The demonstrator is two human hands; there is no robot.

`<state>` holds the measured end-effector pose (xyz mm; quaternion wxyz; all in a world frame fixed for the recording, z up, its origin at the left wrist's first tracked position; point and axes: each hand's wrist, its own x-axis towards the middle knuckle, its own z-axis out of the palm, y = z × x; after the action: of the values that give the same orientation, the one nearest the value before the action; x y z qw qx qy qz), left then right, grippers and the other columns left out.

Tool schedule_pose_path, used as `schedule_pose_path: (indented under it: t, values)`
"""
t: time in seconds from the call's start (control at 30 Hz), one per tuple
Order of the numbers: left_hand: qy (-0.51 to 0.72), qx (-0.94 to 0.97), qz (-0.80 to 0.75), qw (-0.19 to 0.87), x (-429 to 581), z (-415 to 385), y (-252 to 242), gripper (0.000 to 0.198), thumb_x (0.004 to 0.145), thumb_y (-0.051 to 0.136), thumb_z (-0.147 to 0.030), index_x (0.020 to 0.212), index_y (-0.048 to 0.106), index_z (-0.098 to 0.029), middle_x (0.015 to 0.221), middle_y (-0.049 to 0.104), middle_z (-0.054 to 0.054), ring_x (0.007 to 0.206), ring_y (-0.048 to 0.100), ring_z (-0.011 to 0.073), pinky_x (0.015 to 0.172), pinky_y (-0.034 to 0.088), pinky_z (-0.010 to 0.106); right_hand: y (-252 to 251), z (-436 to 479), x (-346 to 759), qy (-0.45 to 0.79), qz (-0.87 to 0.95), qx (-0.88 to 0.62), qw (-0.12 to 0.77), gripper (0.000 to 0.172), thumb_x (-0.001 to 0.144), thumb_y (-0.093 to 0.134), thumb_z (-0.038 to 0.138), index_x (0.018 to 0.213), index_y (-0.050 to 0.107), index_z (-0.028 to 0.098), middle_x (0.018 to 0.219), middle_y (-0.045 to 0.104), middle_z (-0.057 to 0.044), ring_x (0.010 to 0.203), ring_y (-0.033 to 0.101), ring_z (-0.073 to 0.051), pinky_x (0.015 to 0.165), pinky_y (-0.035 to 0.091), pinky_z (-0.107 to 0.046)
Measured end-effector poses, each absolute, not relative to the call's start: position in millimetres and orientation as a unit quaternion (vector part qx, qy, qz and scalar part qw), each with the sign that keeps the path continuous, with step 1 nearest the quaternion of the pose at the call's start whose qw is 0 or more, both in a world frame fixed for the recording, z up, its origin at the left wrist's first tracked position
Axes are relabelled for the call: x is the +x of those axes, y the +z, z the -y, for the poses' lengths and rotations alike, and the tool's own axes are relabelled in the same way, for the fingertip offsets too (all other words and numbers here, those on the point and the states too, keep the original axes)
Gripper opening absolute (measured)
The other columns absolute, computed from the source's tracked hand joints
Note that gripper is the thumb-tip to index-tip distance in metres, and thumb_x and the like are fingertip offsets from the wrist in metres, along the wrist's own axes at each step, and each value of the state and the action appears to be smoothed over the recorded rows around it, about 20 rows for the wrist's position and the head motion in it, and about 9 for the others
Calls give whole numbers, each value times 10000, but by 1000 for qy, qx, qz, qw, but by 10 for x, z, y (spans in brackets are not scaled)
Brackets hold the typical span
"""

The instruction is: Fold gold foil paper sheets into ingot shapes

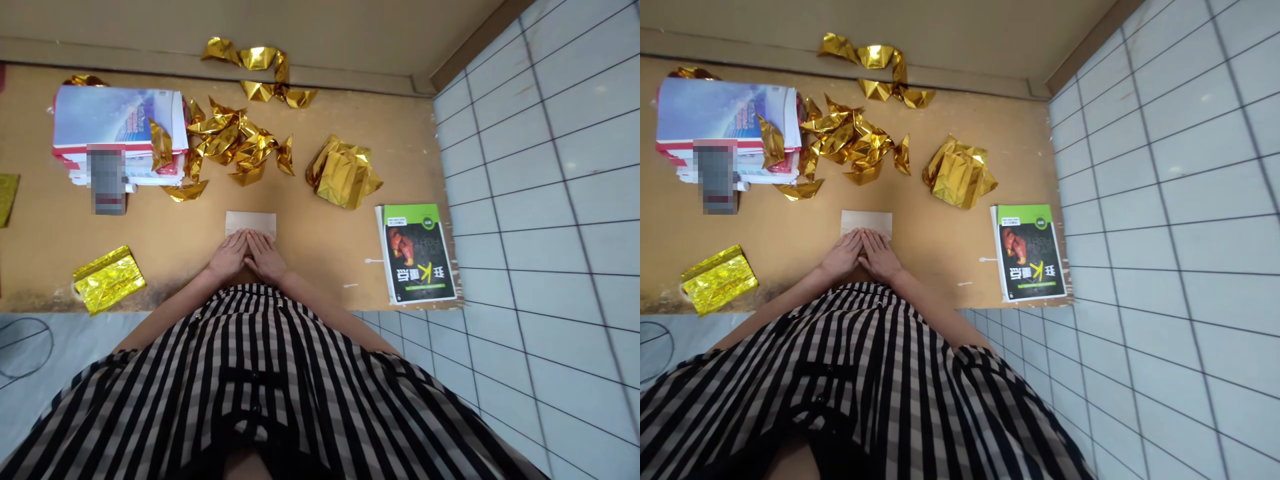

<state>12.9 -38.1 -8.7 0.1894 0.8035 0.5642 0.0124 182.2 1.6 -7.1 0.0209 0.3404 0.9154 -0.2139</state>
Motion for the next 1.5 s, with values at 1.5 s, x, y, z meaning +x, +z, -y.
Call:
schedule_pose_path:
  t: [1.5]
  values:
    - [128, 766, -617, 126, -132, 205, -20, 331, 989, 454, -361, 1002, 738, -192, 1234, 687, 131, 1129, 619, 267, 1025, 489, 441, -178, -289, 2285, -162, -893, 418, -49, 466, 1023, 294, 334, 1304, 643, 205, 1387, 620, -120, 1313, 502, -280, 1165, 223, -573]
